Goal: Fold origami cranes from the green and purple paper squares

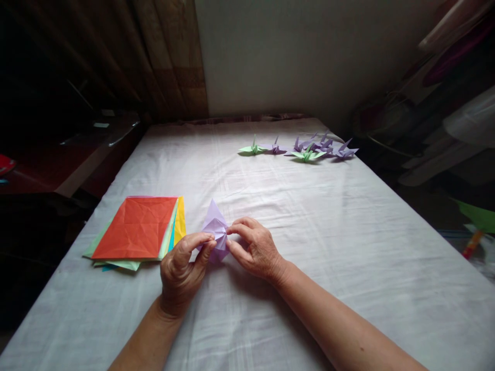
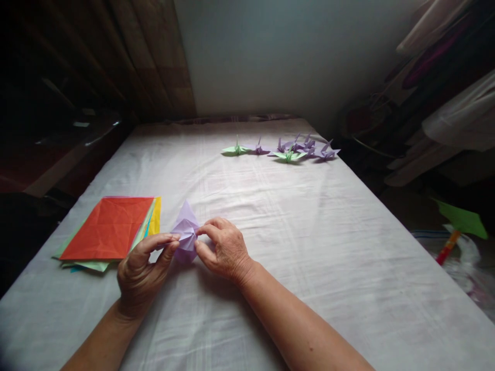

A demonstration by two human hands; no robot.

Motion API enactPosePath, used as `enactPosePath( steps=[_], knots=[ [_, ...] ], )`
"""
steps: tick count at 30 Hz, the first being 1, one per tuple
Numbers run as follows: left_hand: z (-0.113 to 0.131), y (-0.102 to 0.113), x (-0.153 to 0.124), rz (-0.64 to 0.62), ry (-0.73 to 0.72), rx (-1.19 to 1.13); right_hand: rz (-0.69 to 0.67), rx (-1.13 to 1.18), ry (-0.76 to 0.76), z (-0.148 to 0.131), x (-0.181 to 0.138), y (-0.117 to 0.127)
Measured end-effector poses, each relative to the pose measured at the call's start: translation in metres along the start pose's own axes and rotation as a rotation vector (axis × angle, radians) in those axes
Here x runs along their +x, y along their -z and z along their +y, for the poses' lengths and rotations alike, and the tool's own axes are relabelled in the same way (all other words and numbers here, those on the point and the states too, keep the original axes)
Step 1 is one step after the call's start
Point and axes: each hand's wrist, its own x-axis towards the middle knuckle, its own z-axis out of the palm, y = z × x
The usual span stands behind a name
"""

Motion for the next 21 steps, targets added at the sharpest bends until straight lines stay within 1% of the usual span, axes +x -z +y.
enactPosePath(
  steps=[3, 6, 8, 11, 14, 18, 21],
  knots=[
    [0.0, -0.001, -0.001, -0.017, -0.001, -0.042, 0.025, 0.054, -0.045, 0.003, 0.002, 0.0],
    [-0.001, -0.004, -0.004, -0.027, 0.049, -0.102, 0.022, 0.094, -0.095, 0.006, 0.004, 0.003],
    [-0.002, -0.005, -0.006, -0.018, 0.129, -0.149, 0.003, 0.118, -0.09, 0.006, 0.004, 0.006],
    [-0.005, -0.007, -0.008, 0.061, 0.277, -0.19, -0.029, 0.133, -0.051, 0.003, 0.003, 0.008],
    [-0.007, -0.007, -0.007, 0.122, 0.355, -0.211, -0.041, 0.079, -0.026, -0.002, 0.001, 0.004],
    [-0.004, -0.006, -0.006, 0.102, 0.368, -0.231, -0.021, 0.019, -0.03, -0.006, 0.001, -0.004],
    [-0.002, -0.006, -0.005, 0.032, 0.329, -0.255, -0.003, -0.005, -0.07, -0.007, 0.001, -0.006]
  ],
)
